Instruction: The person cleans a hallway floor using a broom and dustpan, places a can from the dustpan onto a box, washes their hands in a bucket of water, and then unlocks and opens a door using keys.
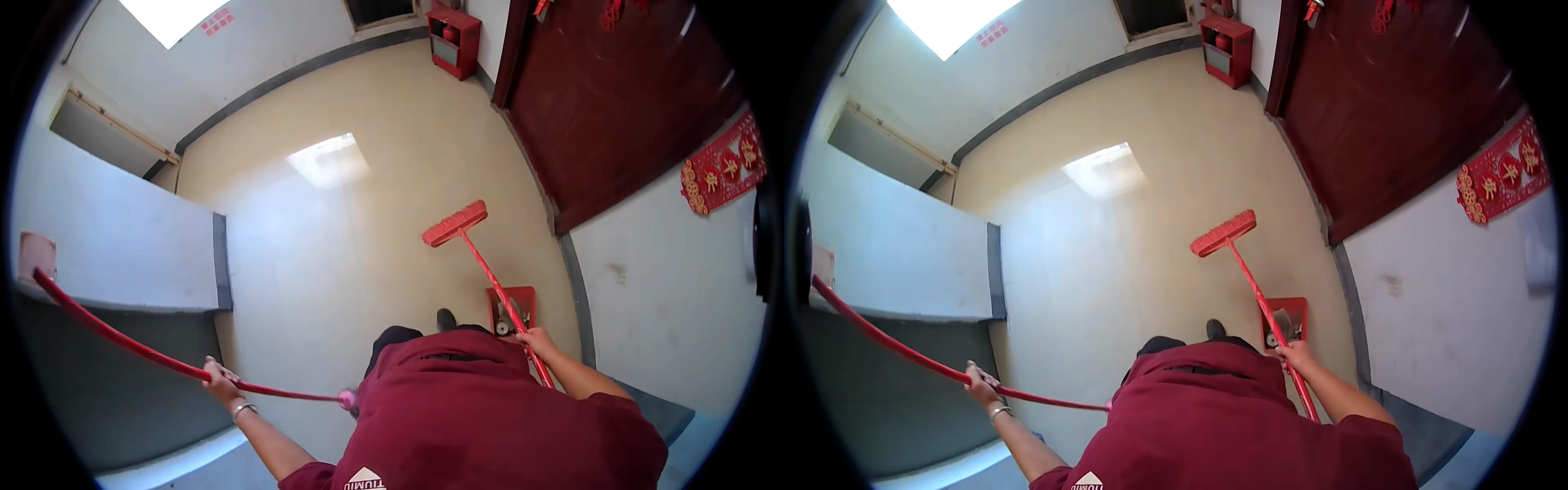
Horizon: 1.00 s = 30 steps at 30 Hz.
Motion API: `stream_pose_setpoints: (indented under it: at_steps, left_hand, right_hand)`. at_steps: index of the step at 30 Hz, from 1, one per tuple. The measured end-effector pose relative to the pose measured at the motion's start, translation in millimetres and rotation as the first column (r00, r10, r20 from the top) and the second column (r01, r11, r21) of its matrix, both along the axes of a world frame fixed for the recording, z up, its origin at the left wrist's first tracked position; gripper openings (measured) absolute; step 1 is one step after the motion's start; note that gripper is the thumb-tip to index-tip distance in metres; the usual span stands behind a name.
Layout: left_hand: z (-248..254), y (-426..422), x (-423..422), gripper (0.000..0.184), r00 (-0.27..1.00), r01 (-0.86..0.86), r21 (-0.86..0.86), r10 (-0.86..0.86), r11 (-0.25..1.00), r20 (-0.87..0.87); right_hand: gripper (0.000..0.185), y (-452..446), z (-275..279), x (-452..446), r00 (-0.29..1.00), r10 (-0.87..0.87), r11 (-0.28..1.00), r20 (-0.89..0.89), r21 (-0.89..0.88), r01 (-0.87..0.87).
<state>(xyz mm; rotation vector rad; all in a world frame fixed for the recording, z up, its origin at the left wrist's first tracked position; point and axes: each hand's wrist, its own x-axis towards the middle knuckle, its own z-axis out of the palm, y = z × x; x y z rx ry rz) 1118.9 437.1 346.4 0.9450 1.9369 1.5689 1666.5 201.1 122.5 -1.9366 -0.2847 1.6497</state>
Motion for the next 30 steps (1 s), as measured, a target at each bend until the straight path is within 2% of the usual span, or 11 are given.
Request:
stream_pose_setpoints:
  at_steps: [6, 8, 10, 12, 14, 17, 20, 22, 26, 28, 30]
  left_hand:
    - [-79.6, 62.1, -40.4, 0.032, 1.0, 0.015, -0.235, -0.021, 0.972, -0.023]
    - [-98.3, 87.4, -54.8, 0.031, 0.998, 0.033, -0.277, -0.045, 0.96, -0.037]
    - [-116.9, 131.2, -59.1, 0.03, 0.998, 0.039, -0.267, -0.05, 0.963, -0.037]
    - [-124.4, 187.6, -56.5, 0.03, 0.998, 0.042, -0.282, -0.055, 0.959, -0.04]
    - [-135.4, 245.0, -44.2, 0.028, 0.996, 0.055, -0.271, -0.035, 0.961, 0.079]
    - [-126.4, 328.2, -10.7, 0.026, 0.974, 0.227, -0.232, -0.218, 0.946, 0.066]
    - [-109.1, 416.6, 22.0, 0.029, 0.937, 0.329, -0.115, -0.309, 0.937, 0.166]
    - [-88.6, 469.4, 45.0, 0.031, 0.904, 0.374, -0.005, -0.363, 0.927, 0.226]
    - [-49.3, 564.7, 81.0, 0.035, 0.856, 0.389, 0.281, -0.457, 0.877, 0.243]
    - [-25.4, 607.6, 97.5, 0.037, 0.829, 0.366, 0.396, -0.488, 0.842, 0.273]
    - [-7.3, 646.2, 102.8, 0.039, 0.842, 0.342, 0.479, -0.489, 0.809, 0.225]
  right_hand:
    - [0.023, 79.6, -16.5, 7.3, 0.995, -0.096, 0.995, 0.008, -0.021, 0.096]
    - [0.021, 115.2, -21.6, 8.6, 0.964, -0.247, 0.968, -0.093, -0.064, 0.242]
    - [0.02, 146.8, -47.8, 12.4, 0.969, -0.228, 0.973, -0.093, 0.018, 0.231]
    - [0.019, 194.6, -39.8, 1.6, 0.927, -0.352, 0.932, -0.126, -0.139, 0.335]
    - [0.018, 239.9, -29.9, -7.3, 0.926, -0.37, 0.925, -0.081, -0.126, 0.358]
    - [0.019, 285.5, -46.4, -7.8, 0.847, -0.476, 0.878, -0.238, -0.19, 0.44]
    - [0.02, 344.7, -18.7, -20.9, 0.805, -0.536, 0.844, -0.253, -0.147, 0.515]
    - [0.02, 389.3, 7.3, -25.8, 0.821, -0.558, 0.827, -0.123, -0.163, 0.538]
    - [0.019, 428.5, -33.4, -16.1, 0.876, -0.477, 0.878, 0.071, 0.075, 0.473]
    - [0.019, 466.6, -26.6, -4.3, 0.896, -0.428, 0.903, 0.117, 0.073, 0.422]
    - [0.019, 500.3, -32.9, 9.1, 0.9, -0.434, 0.901, 0.041, -0.001, 0.435]
